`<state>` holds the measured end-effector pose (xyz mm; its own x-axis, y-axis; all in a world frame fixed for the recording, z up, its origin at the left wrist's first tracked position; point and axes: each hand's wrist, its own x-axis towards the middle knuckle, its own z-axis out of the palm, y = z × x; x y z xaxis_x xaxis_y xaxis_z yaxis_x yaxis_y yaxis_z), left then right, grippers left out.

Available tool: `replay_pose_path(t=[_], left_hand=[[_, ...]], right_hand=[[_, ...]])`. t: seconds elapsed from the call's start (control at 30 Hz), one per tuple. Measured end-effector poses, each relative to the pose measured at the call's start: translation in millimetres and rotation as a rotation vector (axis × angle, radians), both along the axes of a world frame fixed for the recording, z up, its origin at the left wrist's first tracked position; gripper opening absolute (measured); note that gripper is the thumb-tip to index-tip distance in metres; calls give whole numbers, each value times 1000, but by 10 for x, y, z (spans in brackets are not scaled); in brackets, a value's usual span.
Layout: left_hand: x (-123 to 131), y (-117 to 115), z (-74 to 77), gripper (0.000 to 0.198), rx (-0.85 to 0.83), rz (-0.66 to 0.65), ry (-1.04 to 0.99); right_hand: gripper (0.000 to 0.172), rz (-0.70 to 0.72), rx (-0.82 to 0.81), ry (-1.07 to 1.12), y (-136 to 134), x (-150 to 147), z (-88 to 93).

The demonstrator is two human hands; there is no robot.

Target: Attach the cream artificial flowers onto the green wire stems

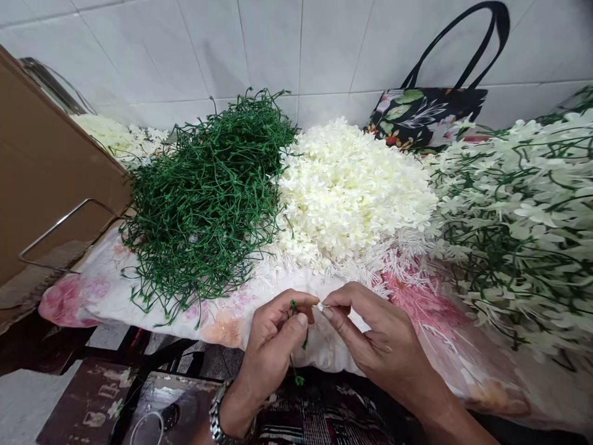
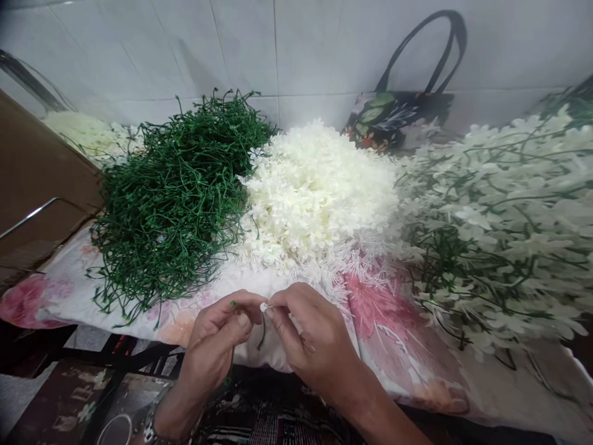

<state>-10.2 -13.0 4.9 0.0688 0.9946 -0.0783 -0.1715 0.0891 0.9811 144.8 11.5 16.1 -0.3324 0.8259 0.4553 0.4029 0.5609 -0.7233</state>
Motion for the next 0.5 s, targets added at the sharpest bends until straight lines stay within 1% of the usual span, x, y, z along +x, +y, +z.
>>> replay_pose_path(t=[0.07,0.13,0.27,0.4,0.5], left_hand=[[-7,-7,23,24,4,20,90],[-1,-5,56,26,36,41,228],[16,-4,94,26,132,-8,461],[27,-18,90,28,217,-85,561],[33,-24,101,29,244,-139,604]], right_hand=[[8,-6,-34,-14,14,34,-7],[8,2,-68,-13,24,58,10],[8,54,-95,40,26,80,114],[8,127,-80,26,26,88,216],[9,173,-43,-20,29,86,238]])
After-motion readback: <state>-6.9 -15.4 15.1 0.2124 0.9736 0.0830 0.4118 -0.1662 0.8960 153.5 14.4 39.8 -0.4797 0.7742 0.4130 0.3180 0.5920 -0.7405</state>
